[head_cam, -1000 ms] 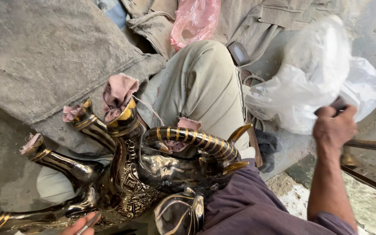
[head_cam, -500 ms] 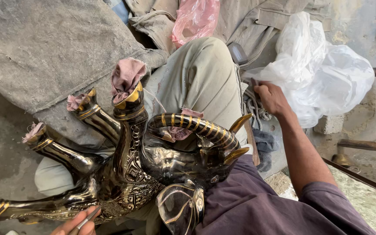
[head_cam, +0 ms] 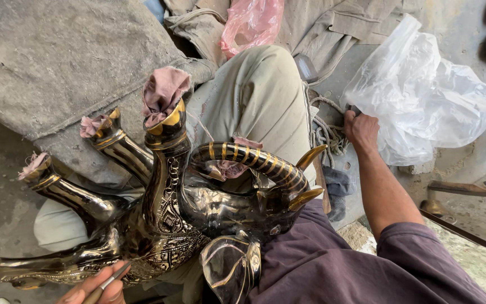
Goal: The person uses a small metal punch and a wooden mallet to engrave decorative patterns onto a dark metallic multi-spouted object. They repeatedly tap the punch with the mallet to create indentations along the surface.
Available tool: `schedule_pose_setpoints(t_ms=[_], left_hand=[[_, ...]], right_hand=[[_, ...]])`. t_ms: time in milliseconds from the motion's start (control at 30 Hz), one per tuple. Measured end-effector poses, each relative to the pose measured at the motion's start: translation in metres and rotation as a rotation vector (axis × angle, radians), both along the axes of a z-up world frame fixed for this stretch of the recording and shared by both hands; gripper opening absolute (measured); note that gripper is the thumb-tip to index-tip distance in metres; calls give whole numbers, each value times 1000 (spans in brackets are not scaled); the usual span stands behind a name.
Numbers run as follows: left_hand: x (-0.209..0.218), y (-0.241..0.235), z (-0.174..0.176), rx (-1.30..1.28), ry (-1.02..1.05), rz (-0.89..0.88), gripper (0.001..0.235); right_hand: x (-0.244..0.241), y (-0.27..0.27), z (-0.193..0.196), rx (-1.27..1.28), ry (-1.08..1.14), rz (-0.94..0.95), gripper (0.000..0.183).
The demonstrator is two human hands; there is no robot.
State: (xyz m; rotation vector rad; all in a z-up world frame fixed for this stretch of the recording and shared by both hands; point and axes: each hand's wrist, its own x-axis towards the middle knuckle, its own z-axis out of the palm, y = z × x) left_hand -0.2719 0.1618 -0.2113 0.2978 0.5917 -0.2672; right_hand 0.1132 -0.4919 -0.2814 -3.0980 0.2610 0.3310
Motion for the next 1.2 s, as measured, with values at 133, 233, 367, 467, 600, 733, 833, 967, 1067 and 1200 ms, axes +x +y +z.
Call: schedule_pose_setpoints(t_ms=[133,233,367,467,600,733,833,967,1067,1200], left_hand=[[-4,-3,0,-22,7,16,54],[-16,1,3,72,58,11,54],[-15,4,-15,-32,-45,-59,54],[-14,-4,-6,238,126,36,55],[42,-23,31,534,383,-193,56],[107,-112,69,1234,90,147,35],[138,-158,108,1669,-387,355,45],[167,-167,152,1796,-501,322,40],[175,-168,169,1797,-507,303,36],[172,-168,167,1758,-504,323,35]], right_hand=[[-3,9,3,99,-305,86,36],[-10,13,8,85,-17,-148,51],[-31,16,21,96,-9,-111,51],[-71,25,22,84,228,-225,60],[-128,29,13,165,336,-276,62],[-166,16,-18,245,203,-98,59],[-174,7,-35,281,249,-14,50],[-172,16,-21,467,181,-20,54],[-164,35,12,444,60,-194,33],[-146,44,57,585,-8,-390,40]])
